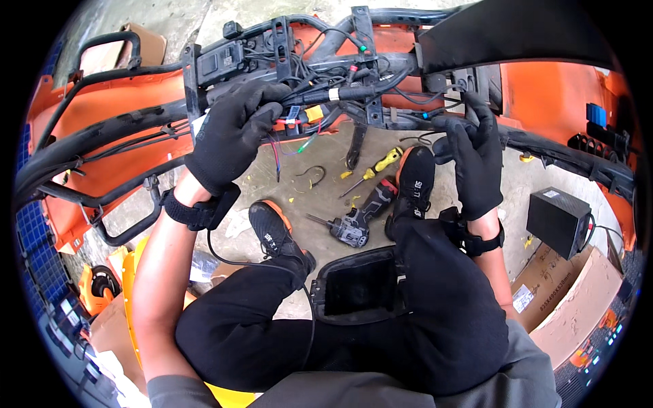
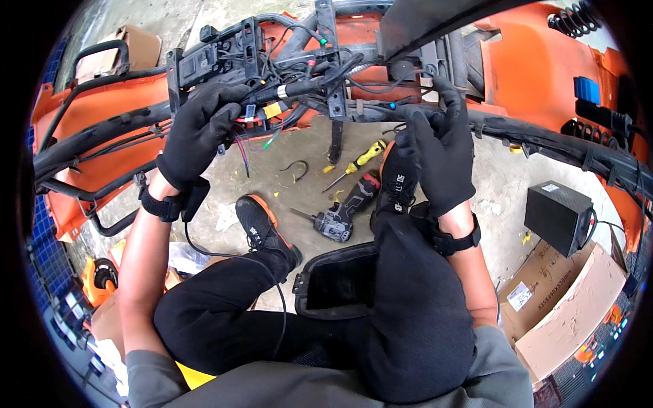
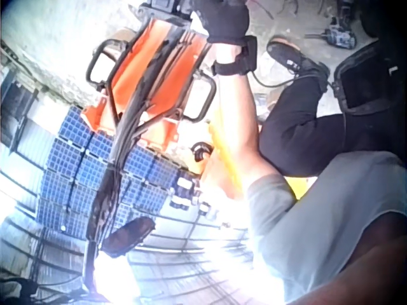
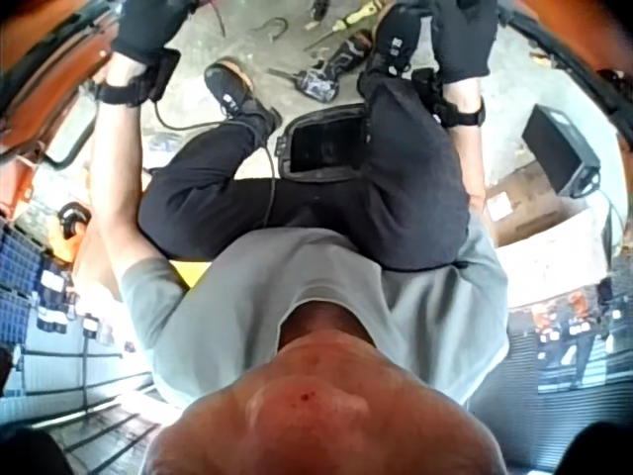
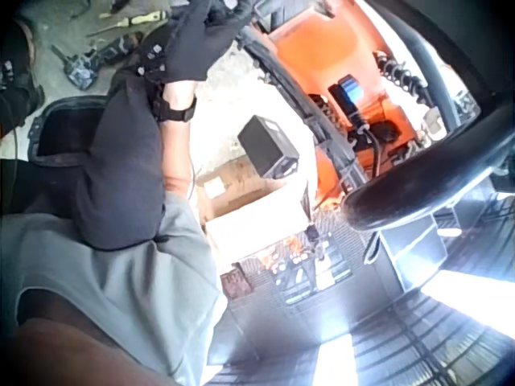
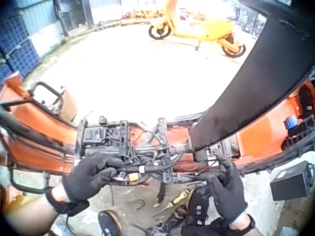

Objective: The person connects electrical wires and plugs together wiring harness components on a vehicle frame by hand. They organize the cables and press plastic connectors together.

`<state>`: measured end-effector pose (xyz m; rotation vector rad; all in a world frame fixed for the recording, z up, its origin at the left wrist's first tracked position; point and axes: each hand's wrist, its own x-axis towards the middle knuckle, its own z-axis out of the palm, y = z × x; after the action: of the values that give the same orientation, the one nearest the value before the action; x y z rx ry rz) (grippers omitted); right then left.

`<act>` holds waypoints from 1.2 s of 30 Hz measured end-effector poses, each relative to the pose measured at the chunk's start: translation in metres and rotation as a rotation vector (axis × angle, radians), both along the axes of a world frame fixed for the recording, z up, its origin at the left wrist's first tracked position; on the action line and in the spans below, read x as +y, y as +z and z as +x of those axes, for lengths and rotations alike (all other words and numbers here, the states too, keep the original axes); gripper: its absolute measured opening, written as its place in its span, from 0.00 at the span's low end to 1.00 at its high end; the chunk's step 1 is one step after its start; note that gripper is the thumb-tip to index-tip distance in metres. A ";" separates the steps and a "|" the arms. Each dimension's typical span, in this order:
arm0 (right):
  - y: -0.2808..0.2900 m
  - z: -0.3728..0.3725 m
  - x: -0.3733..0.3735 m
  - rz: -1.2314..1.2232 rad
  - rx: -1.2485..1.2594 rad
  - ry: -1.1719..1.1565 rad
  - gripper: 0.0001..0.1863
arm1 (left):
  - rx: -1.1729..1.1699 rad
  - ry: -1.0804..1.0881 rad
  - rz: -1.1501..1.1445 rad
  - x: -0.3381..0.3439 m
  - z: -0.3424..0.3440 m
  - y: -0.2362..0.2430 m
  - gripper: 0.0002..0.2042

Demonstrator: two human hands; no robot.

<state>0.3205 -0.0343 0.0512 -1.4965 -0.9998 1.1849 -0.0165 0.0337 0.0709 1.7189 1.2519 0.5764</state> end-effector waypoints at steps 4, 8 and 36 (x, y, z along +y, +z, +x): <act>0.002 -0.003 0.008 -0.040 0.032 0.069 0.26 | -0.079 -0.030 0.115 -0.002 -0.001 -0.006 0.14; -0.004 0.000 0.008 -0.084 0.093 0.132 0.19 | 0.034 -0.100 0.031 0.007 0.002 -0.001 0.13; 0.010 0.005 -0.015 -0.199 -0.056 0.322 0.16 | -0.156 -0.057 -0.181 0.002 0.001 0.001 0.11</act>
<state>0.3251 -0.0491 0.0611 -1.5682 -1.2223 1.5136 -0.0158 0.0360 0.0721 1.5244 1.1065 0.5364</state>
